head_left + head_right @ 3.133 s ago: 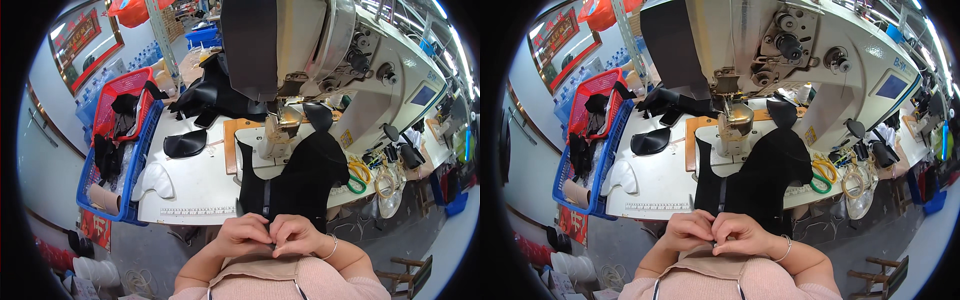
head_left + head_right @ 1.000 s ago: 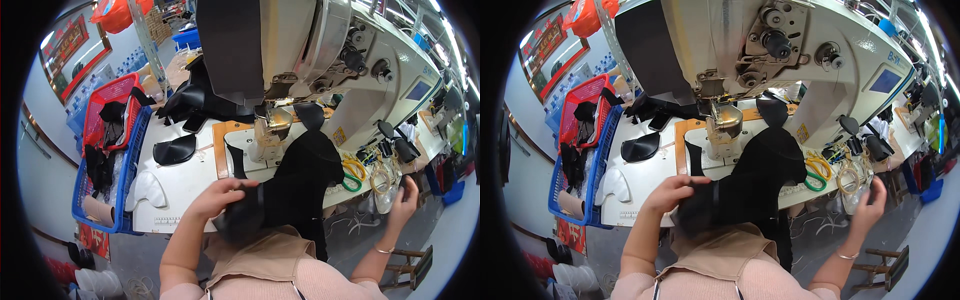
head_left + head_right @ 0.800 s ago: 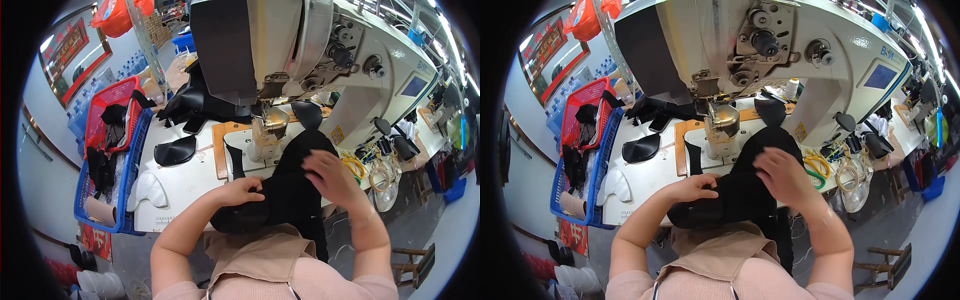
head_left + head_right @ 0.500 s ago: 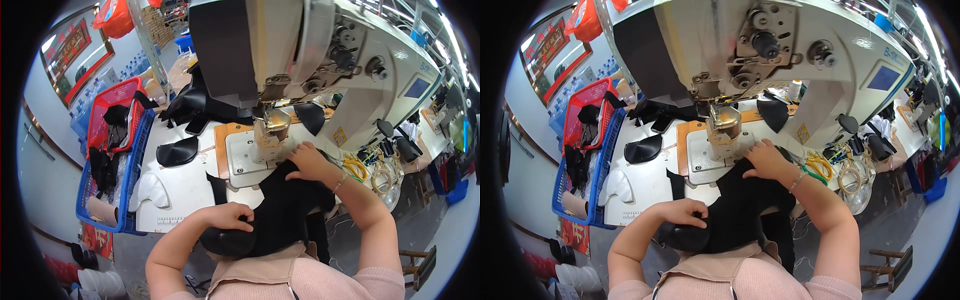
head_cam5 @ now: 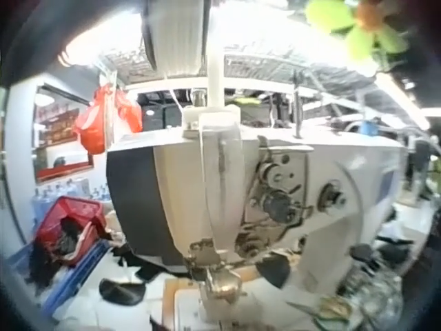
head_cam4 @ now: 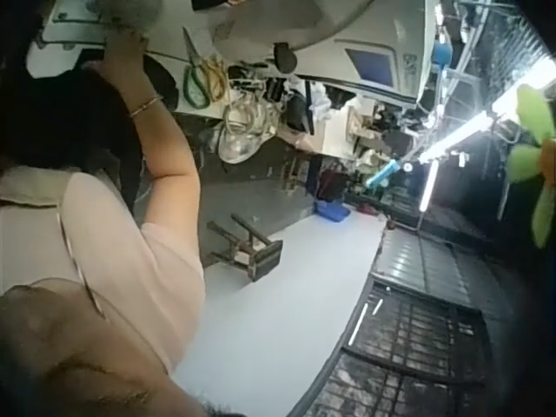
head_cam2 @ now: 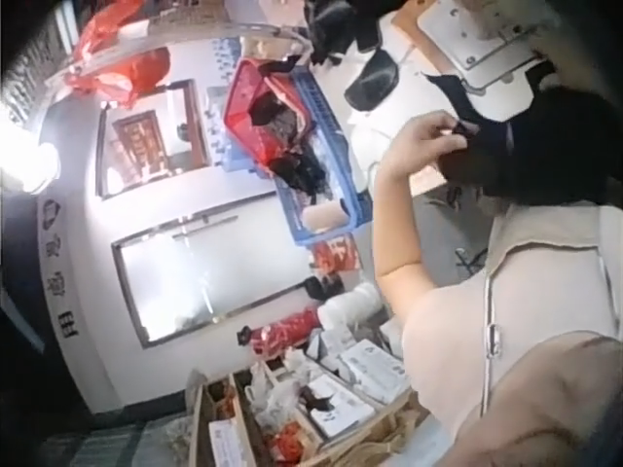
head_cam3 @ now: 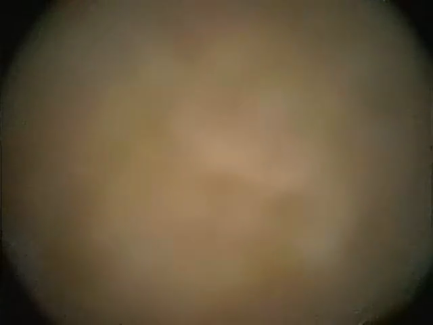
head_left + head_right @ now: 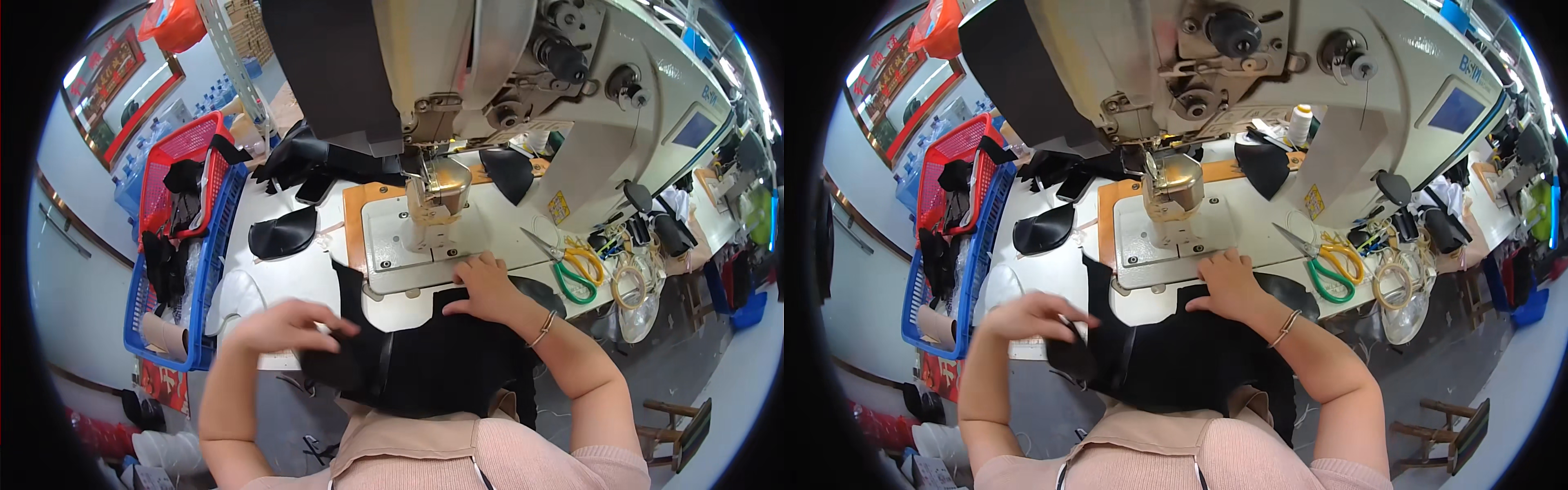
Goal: Stitch black shoe components together using an industrial sewing machine.
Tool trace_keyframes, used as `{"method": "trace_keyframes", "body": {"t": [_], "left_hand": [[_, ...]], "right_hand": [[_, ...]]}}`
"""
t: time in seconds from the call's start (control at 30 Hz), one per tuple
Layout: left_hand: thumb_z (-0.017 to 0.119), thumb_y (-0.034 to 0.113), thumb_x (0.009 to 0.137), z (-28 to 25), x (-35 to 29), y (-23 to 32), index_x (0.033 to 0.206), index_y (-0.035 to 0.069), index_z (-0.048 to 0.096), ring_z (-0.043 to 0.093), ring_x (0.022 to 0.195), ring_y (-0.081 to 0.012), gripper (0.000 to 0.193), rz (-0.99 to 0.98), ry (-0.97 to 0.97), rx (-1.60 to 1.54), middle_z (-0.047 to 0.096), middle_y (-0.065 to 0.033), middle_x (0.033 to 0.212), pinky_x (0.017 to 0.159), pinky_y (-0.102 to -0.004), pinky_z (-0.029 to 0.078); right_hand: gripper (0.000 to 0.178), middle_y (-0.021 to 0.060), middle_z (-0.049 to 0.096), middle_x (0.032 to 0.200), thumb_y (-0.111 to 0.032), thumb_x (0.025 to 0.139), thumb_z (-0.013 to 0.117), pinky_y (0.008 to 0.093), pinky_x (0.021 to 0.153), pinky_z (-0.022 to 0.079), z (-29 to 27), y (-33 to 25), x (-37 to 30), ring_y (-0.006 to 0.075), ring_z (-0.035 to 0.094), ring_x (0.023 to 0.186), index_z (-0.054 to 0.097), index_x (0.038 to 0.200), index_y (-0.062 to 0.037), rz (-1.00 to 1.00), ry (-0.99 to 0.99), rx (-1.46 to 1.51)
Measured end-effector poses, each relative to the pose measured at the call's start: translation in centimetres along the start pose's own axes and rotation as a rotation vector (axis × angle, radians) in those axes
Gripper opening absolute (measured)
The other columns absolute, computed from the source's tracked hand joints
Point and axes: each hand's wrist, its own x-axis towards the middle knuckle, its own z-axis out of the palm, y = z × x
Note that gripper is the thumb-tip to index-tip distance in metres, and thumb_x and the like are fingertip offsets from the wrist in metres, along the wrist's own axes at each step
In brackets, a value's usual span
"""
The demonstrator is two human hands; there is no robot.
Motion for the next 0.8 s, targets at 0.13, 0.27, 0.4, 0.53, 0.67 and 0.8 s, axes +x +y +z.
{"method": "trace_keyframes", "body": {"t": [0.13, 0.27, 0.4, 0.53, 0.67, 0.8], "left_hand": [[0.062, 0.003, 0.076, -3.2, -2.0, 8.6, 0.084, 0.005, 0.055, 0.056, 0.068, -0.0047, 0.01, 0.068, 0.47, -0.387, 0.057, 0.0016, 0.077, 0.061, -0.0188, 0.047], [0.065, 0.016, 0.08, -1.0, 3.5, 12.0, 0.092, 0.002, 0.06, 0.052, 0.068, -0.0044, 0.019, -0.085, 0.359, 0.078, 0.059, 0.0009, 0.076, 0.06, -0.02, 0.044], [0.062, 0.025, 0.083, 3.1, 11.8, 7.6, 0.083, 0.004, 0.06, 0.047, 0.064, -0.0054, 0.021, -0.206, 0.057, 0.094, 0.057, 0.0023, 0.072, 0.056, -0.0212, 0.038], [0.063, 0.018, 0.081, 2.0, 14.2, 3.9, 0.084, 0.006, 0.06, 0.055, 0.065, -0.004, 0.013, -0.29, -0.055, -0.522, 0.061, 0.0024, 0.075, 0.059, -0.018, 0.044], [0.065, 0.016, 0.08, 1.1, 14.8, 4.2, 0.082, 0.007, 0.06, 0.054, 0.063, -0.0031, 0.01, -0.336, -0.166, -0.468, 0.06, 0.0032, 0.074, 0.057, -0.0179, 0.044], [0.067, 0.018, 0.079, 2.2, 16.9, 2.7, 0.081, 0.006, 0.06, 0.052, 0.06, -0.0035, 0.014, -0.43, -0.198, -0.33, 0.059, 0.0028, 0.071, 0.055, -0.018, 0.042]], "right_hand": [[0.043, 0.009, 0.054, 0.092, -0.045, 0.064, 0.073, 0.0442, 0.08, 0.037, 0.6, 1.0, 0.3, 0.0285, 0.05, 0.095, 0.056, 0.083, -0.0097, 0.005, -0.024, 0.142], [0.043, 0.0074, 0.055, 0.088, -0.044, 0.063, 0.073, 0.0424, 0.078, 0.037, 0.3, -0.5, -0.3, 0.0277, 0.05, 0.093, 0.057, 0.084, -0.01, 0.13, -0.012, 0.028], [0.044, 0.0057, 0.056, 0.085, -0.042, 0.062, 0.075, 0.0408, 0.079, 0.035, 1.5, -0.4, -1.0, 0.0266, 0.05, 0.089, 0.055, 0.084, -0.0102, 0.158, 0.23, 0.124], [0.04, 0.003, 0.058, 0.086, -0.037, 0.063, 0.075, 0.0412, 0.078, 0.034, 0.8, -0.1, -1.4, 0.0258, 0.05, 0.088, 0.054, 0.083, -0.0105, 0.177, 0.156, 0.059], [0.025, 0.0017, 0.057, 0.082, -0.028, 0.068, 0.072, 0.0404, 0.076, 0.036, 1.5, 1.6, -1.6, 0.0247, 0.05, 0.087, 0.055, 0.076, -0.0114, 0.154, 0.213, 0.224], [0.02, 0.0022, 0.055, 0.077, -0.021, 0.068, 0.071, 0.0395, 0.075, 0.037, 1.9, 1.2, -1.5, 0.0241, 0.05, 0.086, 0.053, 0.07, -0.0116, 0.179, 0.337, 0.222]]}}
